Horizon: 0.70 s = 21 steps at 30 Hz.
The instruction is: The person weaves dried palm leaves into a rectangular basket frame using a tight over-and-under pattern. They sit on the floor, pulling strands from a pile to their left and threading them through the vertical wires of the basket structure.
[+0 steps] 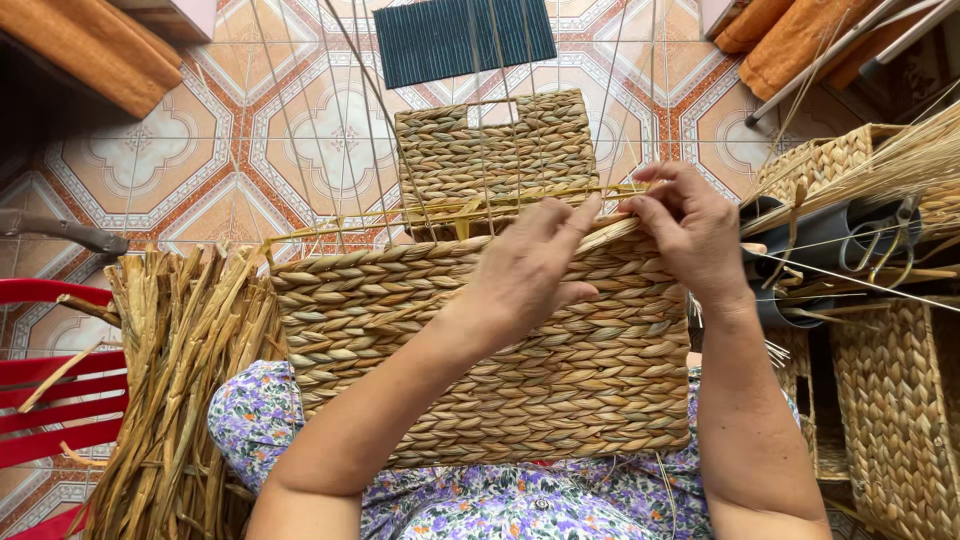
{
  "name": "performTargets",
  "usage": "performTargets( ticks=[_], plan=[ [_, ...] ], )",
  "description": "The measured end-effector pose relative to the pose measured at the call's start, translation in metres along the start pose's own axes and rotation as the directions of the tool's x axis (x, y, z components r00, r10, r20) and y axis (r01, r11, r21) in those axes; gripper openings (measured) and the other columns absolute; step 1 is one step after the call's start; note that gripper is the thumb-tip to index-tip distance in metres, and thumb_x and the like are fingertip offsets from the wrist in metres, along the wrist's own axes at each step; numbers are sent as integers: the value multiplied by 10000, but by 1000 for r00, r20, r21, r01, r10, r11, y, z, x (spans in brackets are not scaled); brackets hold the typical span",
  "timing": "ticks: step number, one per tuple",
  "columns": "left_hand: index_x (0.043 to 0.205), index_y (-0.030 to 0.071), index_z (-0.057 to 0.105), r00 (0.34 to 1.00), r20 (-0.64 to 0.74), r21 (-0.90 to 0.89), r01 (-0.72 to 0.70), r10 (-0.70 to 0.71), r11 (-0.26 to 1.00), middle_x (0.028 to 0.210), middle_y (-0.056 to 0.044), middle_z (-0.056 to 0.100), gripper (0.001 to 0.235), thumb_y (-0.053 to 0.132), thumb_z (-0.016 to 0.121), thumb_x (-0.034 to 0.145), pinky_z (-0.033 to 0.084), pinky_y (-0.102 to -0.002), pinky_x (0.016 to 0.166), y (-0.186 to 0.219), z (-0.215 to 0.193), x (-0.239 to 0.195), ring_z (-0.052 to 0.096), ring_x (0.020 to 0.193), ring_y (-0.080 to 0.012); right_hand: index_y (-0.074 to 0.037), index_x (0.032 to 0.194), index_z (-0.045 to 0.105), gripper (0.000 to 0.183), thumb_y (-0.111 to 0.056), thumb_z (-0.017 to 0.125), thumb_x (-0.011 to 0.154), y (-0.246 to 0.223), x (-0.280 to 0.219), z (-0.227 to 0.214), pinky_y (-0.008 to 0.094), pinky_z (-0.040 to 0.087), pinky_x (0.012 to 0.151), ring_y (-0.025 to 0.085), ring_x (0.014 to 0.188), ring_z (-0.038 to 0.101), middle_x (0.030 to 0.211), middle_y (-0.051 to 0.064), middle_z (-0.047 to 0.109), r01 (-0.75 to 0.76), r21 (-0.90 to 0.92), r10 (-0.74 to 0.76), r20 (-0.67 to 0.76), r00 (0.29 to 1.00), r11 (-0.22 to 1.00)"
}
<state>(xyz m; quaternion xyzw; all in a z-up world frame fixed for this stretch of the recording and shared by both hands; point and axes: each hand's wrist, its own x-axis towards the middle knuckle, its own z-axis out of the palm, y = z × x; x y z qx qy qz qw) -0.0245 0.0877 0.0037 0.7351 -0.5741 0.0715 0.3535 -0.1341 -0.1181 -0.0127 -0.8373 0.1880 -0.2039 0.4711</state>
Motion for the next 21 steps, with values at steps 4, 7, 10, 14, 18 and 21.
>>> performTargets(
  ticks=[4, 7, 10, 14, 18, 21],
  plan=[
    [1358, 52, 557, 958, 251, 27, 136, -138, 990, 994, -136, 638, 474, 160, 668, 910, 567, -433, 714, -4, -2, 1, 665, 901, -305, -59, 1232, 639, 195, -74, 657, 1038, 2, 2, -13, 190, 517, 653, 48, 755, 651, 973, 30, 771, -37, 263, 38, 0, 999, 964],
    [1385, 83, 542, 903, 365, -27, 256, -228, 966, 966, -145, 681, 423, 178, 617, 980, 546, -484, 730, -5, -20, -26, 677, 861, -349, -18, 1203, 674, 174, -65, 677, 1035, 6, -3, -13, 195, 546, 702, 54, 800, 668, 989, 62, 764, -30, 182, 31, 0, 1000, 983],
    [1335, 136, 597, 848, 453, -120, 365, -276, 923, 990, -150, 736, 365, 182, 605, 974, 543, -505, 749, 1, -46, -58, 701, 890, -376, -19, 1215, 688, 190, -56, 672, 1030, 9, -2, -11, 195, 559, 737, 50, 857, 691, 1005, 68, 770, -53, 153, 51, 19, 999, 987],
    [1287, 120, 668, 859, 404, -215, 423, -314, 880, 1040, -125, 748, 341, 174, 658, 950, 570, -433, 776, -10, -84, -103, 723, 905, -334, -16, 1244, 680, 204, -26, 670, 1041, 15, -7, -7, 202, 558, 786, 59, 930, 701, 1041, 65, 763, -21, 175, 22, -5, 1000, 984],
    [1193, 57, 719, 861, 73, -424, 483, -503, 766, 1140, -84, 753, 249, 103, 694, 950, 601, -304, 825, -53, -122, -162, 729, 965, -195, -1, 1290, 665, 200, 8, 641, 1092, 19, -11, -4, 216, 563, 862, 88, 962, 681, 1121, 82, 748, 36, 188, -25, -59, 998, 982],
    [1173, 13, 693, 577, -259, -424, 653, -775, 628, 1026, -35, 719, 120, 80, 618, 1108, 552, -247, 837, -107, -161, -222, 667, 921, -121, 14, 1265, 634, 139, 38, 605, 1131, 18, -15, -5, 222, 584, 891, 103, 1015, 707, 1126, 92, 726, 45, 269, -31, -55, 998, 962]
  ],
)
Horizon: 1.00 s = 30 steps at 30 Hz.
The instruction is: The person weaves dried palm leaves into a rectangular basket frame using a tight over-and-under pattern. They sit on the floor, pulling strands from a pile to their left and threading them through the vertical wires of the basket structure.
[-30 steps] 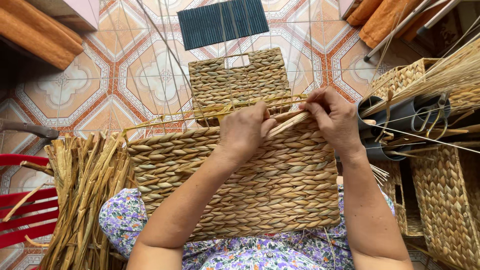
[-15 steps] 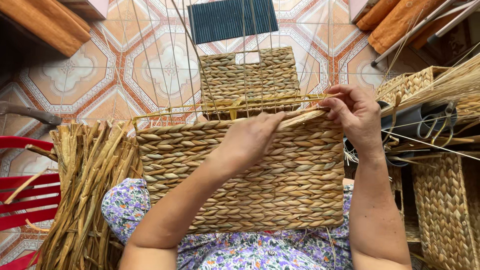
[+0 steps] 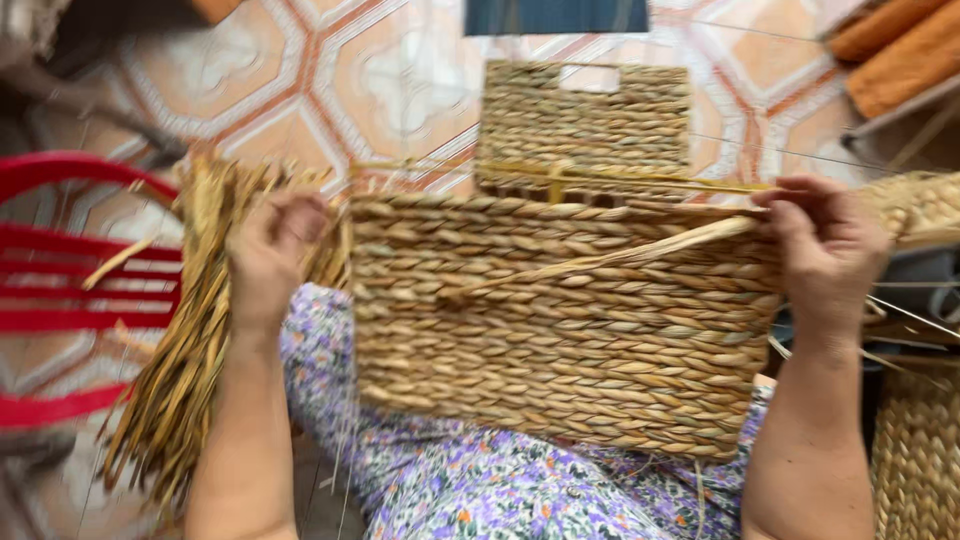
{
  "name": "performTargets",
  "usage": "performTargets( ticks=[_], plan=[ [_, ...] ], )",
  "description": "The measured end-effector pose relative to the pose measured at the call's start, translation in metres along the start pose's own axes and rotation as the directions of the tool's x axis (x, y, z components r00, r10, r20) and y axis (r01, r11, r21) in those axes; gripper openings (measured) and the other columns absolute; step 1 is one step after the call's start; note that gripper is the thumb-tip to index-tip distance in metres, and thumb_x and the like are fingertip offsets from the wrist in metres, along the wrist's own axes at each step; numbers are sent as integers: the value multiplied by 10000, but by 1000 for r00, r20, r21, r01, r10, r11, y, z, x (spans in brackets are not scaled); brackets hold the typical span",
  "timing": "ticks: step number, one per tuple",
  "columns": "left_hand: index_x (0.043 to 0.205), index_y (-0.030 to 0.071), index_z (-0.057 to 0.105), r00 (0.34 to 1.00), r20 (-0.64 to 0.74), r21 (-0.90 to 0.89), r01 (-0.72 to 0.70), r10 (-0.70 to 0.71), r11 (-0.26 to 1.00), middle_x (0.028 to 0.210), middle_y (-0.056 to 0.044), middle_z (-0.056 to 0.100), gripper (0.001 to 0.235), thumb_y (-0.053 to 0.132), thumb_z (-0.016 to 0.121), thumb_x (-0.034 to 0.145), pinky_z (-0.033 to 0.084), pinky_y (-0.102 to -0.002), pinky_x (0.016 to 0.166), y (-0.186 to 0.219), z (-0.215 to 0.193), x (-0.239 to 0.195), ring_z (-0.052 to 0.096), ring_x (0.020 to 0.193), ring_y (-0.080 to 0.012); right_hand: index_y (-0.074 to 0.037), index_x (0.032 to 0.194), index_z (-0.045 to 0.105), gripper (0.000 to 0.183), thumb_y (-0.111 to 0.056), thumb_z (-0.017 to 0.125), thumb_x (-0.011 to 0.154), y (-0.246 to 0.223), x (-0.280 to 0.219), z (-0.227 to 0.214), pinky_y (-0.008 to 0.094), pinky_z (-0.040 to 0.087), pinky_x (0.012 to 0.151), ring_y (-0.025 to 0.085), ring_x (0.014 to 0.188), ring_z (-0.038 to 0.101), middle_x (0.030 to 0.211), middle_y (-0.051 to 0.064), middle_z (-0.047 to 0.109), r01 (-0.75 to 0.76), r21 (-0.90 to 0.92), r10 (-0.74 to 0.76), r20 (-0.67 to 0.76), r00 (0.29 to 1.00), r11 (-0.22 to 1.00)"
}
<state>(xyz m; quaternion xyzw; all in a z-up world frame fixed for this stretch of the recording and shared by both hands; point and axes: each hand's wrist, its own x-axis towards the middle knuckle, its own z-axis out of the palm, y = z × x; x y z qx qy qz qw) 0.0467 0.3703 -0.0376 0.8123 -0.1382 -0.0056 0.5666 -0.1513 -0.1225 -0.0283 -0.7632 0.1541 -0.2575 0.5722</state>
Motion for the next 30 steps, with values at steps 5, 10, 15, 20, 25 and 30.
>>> performTargets(
  ticks=[5, 10, 15, 20, 25, 30],
  plan=[
    [1090, 73, 716, 952, -276, 61, 153, -130, 986, 964, -8, 734, 85, 93, 699, 1009, 541, -269, 755, -99, -80, 40, 660, 831, -107, -19, 1222, 617, 108, 8, 590, 1121, -5, 0, 5, 192, 538, 898, 78, 1004, 662, 1134, 53, 697, 6, -52, -6, 2, 1000, 999],
    [928, 175, 764, 942, -213, 456, 329, -258, 827, 929, -2, 759, 41, 207, 780, 909, 560, -321, 782, -159, -76, 47, 702, 835, -132, -47, 1264, 607, 96, -33, 562, 1180, -6, -4, 6, 195, 531, 921, 67, 977, 647, 1155, 40, 687, -1, -155, 3, 12, 1000, 988],
    [882, 165, 743, 959, -194, 767, 278, -204, 578, 1007, -72, 667, 196, 310, 857, 817, 487, -436, 838, -184, -38, 58, 596, 1009, -278, -42, 1251, 601, 83, -24, 558, 1182, 0, -2, 5, 204, 527, 913, 77, 1013, 654, 1149, 42, 677, 21, -173, -19, 15, 1000, 985],
    [949, 175, 688, 911, -203, 755, 379, -358, 536, 983, -51, 674, 118, 264, 765, 938, 508, -452, 801, -186, -30, 76, 630, 971, -261, -33, 1238, 598, 64, -14, 564, 1187, 4, -2, 3, 172, 534, 884, 66, 986, 661, 1100, 45, 687, 26, -109, -25, 10, 1000, 994],
    [1028, 147, 681, 871, -185, 486, 484, -456, 727, 944, -72, 769, 118, 253, 652, 985, 561, -388, 813, -171, -57, 78, 731, 849, -206, -23, 1246, 595, 71, -7, 569, 1182, 4, -1, 4, 169, 533, 873, 65, 963, 653, 1089, 58, 686, 47, -139, -44, 20, 999, 989],
    [1007, 111, 765, 917, -64, 582, 355, -395, 732, 1033, -105, 769, 179, 262, 716, 925, 531, -379, 879, -171, -77, 70, 705, 934, -207, -15, 1231, 600, 56, -15, 589, 1176, 5, -3, 3, 175, 531, 854, 73, 959, 657, 1104, 62, 684, 58, -148, -57, 5, 998, 987]
  ],
)
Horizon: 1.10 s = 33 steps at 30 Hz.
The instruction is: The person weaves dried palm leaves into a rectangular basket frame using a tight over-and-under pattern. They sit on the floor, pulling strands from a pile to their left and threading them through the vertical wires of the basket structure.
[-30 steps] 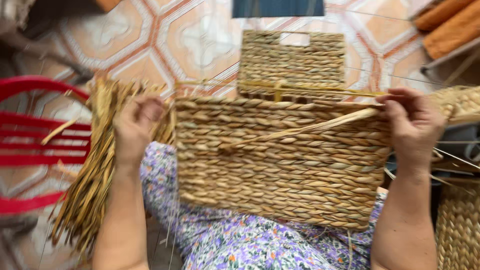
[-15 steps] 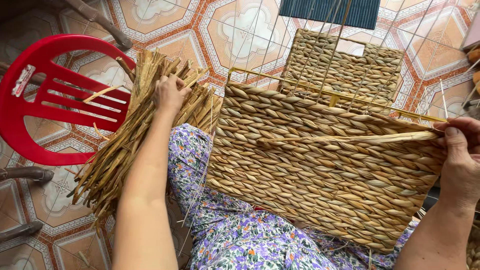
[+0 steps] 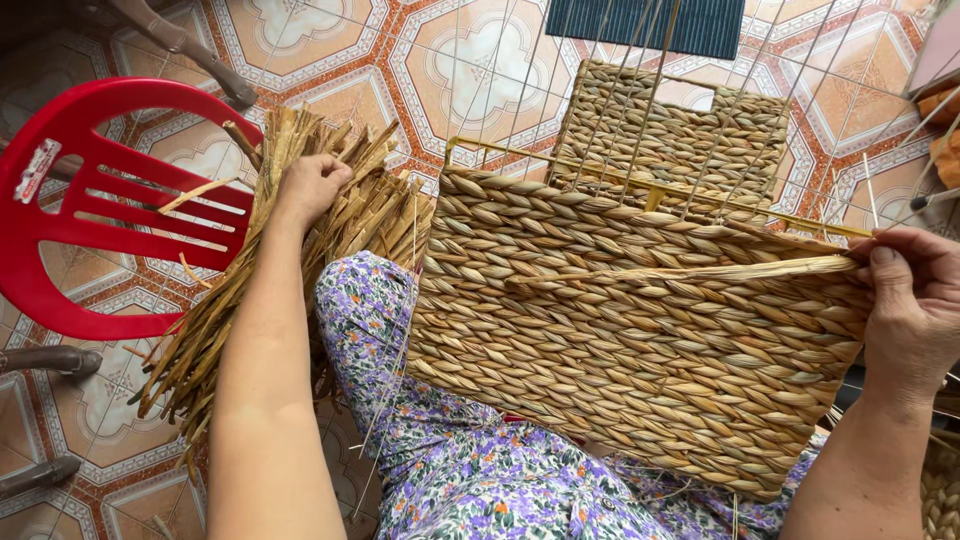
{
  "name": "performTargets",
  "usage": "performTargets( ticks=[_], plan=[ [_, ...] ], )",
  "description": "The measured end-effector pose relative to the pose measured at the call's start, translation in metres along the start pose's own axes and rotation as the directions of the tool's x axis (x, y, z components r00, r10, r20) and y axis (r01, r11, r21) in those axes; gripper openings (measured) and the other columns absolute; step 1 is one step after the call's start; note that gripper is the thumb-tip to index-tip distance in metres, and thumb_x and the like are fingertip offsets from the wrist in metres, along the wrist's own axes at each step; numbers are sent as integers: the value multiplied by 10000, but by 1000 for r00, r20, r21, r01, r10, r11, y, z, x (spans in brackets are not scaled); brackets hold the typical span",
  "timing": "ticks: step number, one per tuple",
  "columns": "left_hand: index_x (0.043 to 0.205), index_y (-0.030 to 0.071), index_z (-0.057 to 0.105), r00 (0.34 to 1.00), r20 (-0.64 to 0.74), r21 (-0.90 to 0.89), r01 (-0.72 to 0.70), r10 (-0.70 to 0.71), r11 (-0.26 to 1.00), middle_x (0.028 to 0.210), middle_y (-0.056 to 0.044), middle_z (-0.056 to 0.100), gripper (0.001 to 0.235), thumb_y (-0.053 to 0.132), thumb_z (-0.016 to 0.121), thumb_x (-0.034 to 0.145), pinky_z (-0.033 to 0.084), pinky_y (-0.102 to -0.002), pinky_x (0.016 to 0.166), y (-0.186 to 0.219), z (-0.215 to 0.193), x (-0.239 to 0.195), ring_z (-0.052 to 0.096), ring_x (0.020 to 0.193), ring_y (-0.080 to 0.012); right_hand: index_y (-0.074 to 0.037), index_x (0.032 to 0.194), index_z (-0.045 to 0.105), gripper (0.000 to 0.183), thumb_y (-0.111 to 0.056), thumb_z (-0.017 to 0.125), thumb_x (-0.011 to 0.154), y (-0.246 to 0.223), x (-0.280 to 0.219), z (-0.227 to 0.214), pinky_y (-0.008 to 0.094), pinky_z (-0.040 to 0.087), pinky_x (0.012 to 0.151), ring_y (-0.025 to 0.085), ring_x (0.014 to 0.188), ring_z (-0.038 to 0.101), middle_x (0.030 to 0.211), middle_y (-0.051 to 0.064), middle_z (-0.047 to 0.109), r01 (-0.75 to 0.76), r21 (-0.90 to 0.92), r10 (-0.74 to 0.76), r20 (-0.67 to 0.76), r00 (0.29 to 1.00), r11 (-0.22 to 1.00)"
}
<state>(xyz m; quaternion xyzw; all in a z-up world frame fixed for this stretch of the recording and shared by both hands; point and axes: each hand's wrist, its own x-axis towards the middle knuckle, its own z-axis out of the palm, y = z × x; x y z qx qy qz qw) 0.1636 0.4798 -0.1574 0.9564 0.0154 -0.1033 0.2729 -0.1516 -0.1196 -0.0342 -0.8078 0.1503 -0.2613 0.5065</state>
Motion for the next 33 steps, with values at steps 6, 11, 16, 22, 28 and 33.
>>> performTargets(
  ticks=[6, 11, 16, 22, 28, 33],
  plan=[
    [1101, 112, 673, 997, -20, 10, 76, -76, 997, 1091, -112, 745, 226, 319, 639, 1018, 530, -436, 913, -15, -2, -9, 692, 1036, -258, -15, 1217, 600, 34, -34, 572, 1218, 4, -1, -2, 192, 542, 889, 93, 1023, 671, 1108, 59, 682, 23, -36, -22, 29, 999, 999],
    [1110, 113, 647, 998, 27, 308, 50, -61, 950, 1128, -118, 650, 421, 452, 771, 895, 551, -435, 870, -6, 14, -45, 648, 1055, -294, -30, 1220, 605, 60, -60, 553, 1221, 6, 2, -1, 201, 530, 900, 97, 1027, 652, 1101, 51, 667, 24, -95, -19, 52, 998, 995],
    [1040, 169, 713, 997, -74, 282, -8, 30, 959, 1115, -96, 624, 206, 248, 807, 875, 521, -451, 805, 6, 20, -55, 638, 1010, -283, -27, 1207, 603, 65, -64, 554, 1226, 2, 1, 0, 199, 530, 894, 100, 1045, 657, 1105, 52, 669, 42, -99, -36, 54, 998, 994],
    [977, 147, 716, 994, 111, -269, 48, -18, 962, 1015, -57, 688, 180, 171, 821, 832, 545, -328, 779, 19, -37, -40, 659, 884, -148, -21, 1206, 602, 57, -48, 558, 1229, 3, -1, 0, 192, 536, 886, 101, 1042, 664, 1114, 53, 674, 50, -81, -47, 37, 998, 995],
    [1008, 117, 689, 991, 33, -454, -101, 130, 885, 1007, -37, 741, 144, 87, 733, 875, 598, -291, 797, 64, -138, -54, 684, 868, -107, -20, 1230, 606, 83, -17, 525, 1212, 5, 1, -1, 215, 534, 932, 113, 1058, 656, 1120, 62, 668, 80, -104, -73, 70, 995, 991],
    [1029, 86, 697, 870, -237, -522, -490, 433, 699, 1113, -37, 716, 130, 41, 677, 909, 616, -266, 908, 84, -208, -69, 688, 981, -86, -20, 1225, 609, 77, -21, 533, 1214, 8, -1, -2, 226, 538, 921, 121, 1051, 665, 1110, 69, 676, 84, -125, -77, 62, 995, 989]
  ],
)
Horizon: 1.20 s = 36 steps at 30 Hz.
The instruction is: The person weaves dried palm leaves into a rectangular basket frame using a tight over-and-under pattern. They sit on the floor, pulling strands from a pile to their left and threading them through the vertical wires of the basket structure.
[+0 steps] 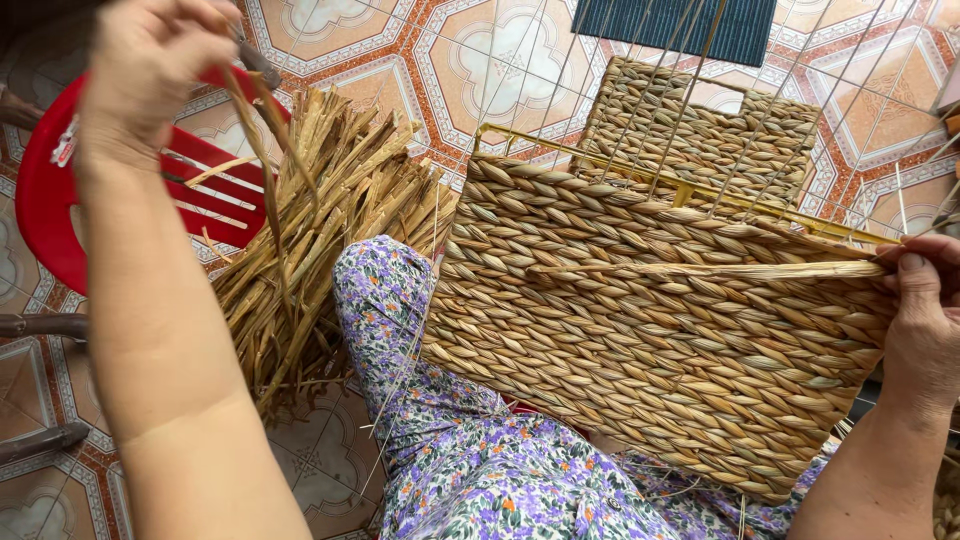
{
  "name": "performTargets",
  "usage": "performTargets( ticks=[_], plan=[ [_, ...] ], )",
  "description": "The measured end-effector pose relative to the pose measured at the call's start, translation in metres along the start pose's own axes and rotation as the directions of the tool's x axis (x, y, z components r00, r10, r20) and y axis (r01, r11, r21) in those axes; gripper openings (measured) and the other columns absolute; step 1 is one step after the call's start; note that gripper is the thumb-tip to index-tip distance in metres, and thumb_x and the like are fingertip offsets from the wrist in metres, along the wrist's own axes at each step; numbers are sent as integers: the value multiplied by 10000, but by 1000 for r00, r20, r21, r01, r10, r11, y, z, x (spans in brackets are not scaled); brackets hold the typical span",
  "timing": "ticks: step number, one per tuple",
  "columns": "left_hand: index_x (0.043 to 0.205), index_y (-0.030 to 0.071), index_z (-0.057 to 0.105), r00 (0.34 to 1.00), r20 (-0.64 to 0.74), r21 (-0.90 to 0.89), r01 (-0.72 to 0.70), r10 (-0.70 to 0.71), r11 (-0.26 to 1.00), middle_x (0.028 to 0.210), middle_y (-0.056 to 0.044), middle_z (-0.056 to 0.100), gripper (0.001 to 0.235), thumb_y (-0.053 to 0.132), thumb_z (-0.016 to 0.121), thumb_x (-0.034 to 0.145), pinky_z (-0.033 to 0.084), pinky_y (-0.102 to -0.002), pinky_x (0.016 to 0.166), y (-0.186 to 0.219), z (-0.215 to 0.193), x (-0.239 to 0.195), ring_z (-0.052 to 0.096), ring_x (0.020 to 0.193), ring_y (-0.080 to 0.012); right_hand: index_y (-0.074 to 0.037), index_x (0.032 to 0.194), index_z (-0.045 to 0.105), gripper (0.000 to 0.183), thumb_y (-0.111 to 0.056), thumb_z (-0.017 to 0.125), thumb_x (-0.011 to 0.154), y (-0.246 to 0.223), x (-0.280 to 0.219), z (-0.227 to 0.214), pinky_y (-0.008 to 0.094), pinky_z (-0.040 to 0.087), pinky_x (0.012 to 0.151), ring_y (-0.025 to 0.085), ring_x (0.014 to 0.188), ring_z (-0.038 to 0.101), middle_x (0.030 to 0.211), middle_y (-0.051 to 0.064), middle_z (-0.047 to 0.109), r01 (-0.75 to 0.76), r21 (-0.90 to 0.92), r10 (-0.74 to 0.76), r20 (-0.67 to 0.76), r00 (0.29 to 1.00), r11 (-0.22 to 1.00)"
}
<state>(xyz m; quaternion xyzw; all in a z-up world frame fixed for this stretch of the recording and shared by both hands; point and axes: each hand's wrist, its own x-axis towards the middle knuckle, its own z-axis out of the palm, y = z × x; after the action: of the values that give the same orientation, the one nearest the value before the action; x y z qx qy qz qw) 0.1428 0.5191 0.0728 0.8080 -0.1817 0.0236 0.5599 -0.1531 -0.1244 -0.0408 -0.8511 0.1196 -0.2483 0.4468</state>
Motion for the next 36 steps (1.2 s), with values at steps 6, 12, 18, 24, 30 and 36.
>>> performTargets(
  ticks=[6, 12, 18, 24, 30, 36],
  plan=[
    [1082, 52, 705, 981, -160, 342, -47, 107, 938, 1094, -72, 707, 109, 2, 670, 992, 581, -249, 890, 26, -16, 14, 690, 957, -124, -3, 1186, 608, 36, 21, 585, 1198, 12, 0, 4, 227, 561, 925, 105, 1016, 657, 1133, 62, 701, 2, 151, 6, -52, 999, 988],
    [1119, 68, 708, 964, -41, 524, -203, 263, 827, 1080, -68, 672, 136, -10, 653, 1023, 586, -244, 837, 67, 95, 28, 667, 926, -131, 20, 1219, 679, 124, 13, 637, 1103, 20, 3, 2, 239, 579, 925, 105, 989, 706, 1078, 54, 730, -70, 171, 87, -96, 992, 983],
    [1157, 84, 712, 815, 336, -12, -498, 473, 867, 1066, -63, 636, 166, -22, 636, 1055, 590, -239, 783, 136, 287, -31, 643, 895, -137, 10, 1154, 727, 144, 11, 763, 1014, -1, 8, 8, 213, 538, 773, 71, 849, 636, 989, 43, 698, -26, -10, 24, -128, 991, 1000],
    [1052, 78, 721, 800, 485, -217, -282, 354, 935, 954, -79, 660, 121, 144, 722, 951, 577, -356, 721, 156, 467, -46, 690, 799, -203, -16, 1099, 679, 109, 16, 732, 1010, -3, 11, 7, 191, 542, 778, 33, 863, 647, 963, -7, 702, -126, 268, 165, -127, 978, 955],
    [963, 77, 743, 853, 468, 28, -275, 231, 961, 927, -116, 646, 126, 192, 727, 915, 557, -420, 739, 134, 517, -44, 673, 816, -272, -19, 1057, 696, 115, 2, 754, 960, -8, -1, -15, 199, 573, 788, 45, 890, 687, 986, 16, 742, -194, 255, 207, -23, 978, 947],
    [960, 103, 747, 793, 598, 26, -164, 117, 986, 914, -59, 655, 133, 221, 719, 907, 573, -380, 760, 130, 515, -37, 704, 814, -221, -7, 1035, 721, 115, -5, 767, 930, -14, -4, -27, 207, 581, 725, 46, 836, 681, 976, 21, 735, -223, 238, 217, 54, 975, 945]
  ],
)
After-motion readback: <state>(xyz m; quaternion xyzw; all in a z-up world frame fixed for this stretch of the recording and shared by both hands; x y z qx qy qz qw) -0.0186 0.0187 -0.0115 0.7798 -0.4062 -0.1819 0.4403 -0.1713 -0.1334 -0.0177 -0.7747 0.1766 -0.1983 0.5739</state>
